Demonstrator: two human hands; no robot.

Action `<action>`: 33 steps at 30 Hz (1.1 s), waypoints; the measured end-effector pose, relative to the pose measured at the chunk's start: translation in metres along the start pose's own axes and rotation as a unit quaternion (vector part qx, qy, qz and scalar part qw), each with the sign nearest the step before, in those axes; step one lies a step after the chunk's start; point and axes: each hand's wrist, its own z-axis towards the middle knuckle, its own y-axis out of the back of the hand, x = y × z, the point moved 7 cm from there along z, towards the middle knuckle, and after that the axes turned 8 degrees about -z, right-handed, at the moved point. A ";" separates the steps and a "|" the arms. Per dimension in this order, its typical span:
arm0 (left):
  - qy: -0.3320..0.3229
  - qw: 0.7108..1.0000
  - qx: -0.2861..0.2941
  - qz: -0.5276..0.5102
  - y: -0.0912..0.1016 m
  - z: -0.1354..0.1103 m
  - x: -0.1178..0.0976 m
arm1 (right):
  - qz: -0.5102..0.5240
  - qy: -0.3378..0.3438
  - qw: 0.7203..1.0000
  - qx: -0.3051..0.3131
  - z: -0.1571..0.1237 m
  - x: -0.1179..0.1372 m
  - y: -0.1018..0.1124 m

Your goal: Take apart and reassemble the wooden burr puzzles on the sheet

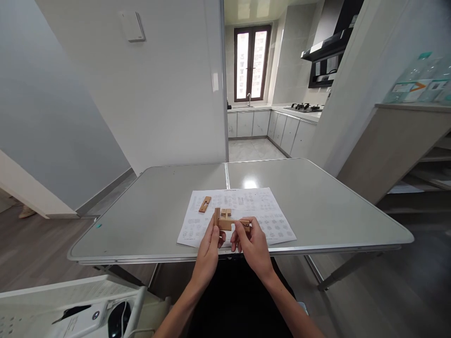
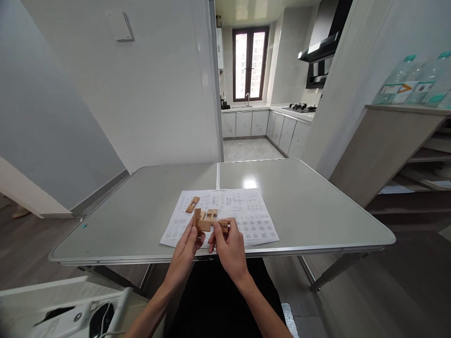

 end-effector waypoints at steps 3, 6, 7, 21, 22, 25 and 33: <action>-0.028 0.998 0.008 0.058 -0.007 -0.004 -0.006 | 0.007 -0.003 1.000 0.002 -0.001 0.003 0.001; -0.054 0.996 0.017 0.076 -0.009 -0.007 -0.011 | 0.009 -0.004 1.000 0.010 -0.001 0.004 0.000; -0.060 0.995 0.019 0.081 -0.009 -0.008 -0.011 | 0.007 -0.003 1.000 0.010 -0.002 0.005 0.000; -0.083 0.989 0.029 0.122 -0.004 -0.010 -0.017 | 0.049 -0.007 0.997 0.055 -0.008 0.003 -0.008; -0.077 0.990 0.032 0.112 -0.003 -0.010 -0.017 | 0.046 -0.007 0.997 0.056 -0.008 0.004 -0.008; -0.062 0.993 0.046 0.085 -0.002 -0.010 -0.015 | 0.040 -0.012 0.997 0.065 -0.010 0.002 -0.008; -0.075 0.989 0.060 0.109 -0.003 -0.013 -0.015 | -0.024 -0.012 0.999 0.018 -0.013 0.002 -0.001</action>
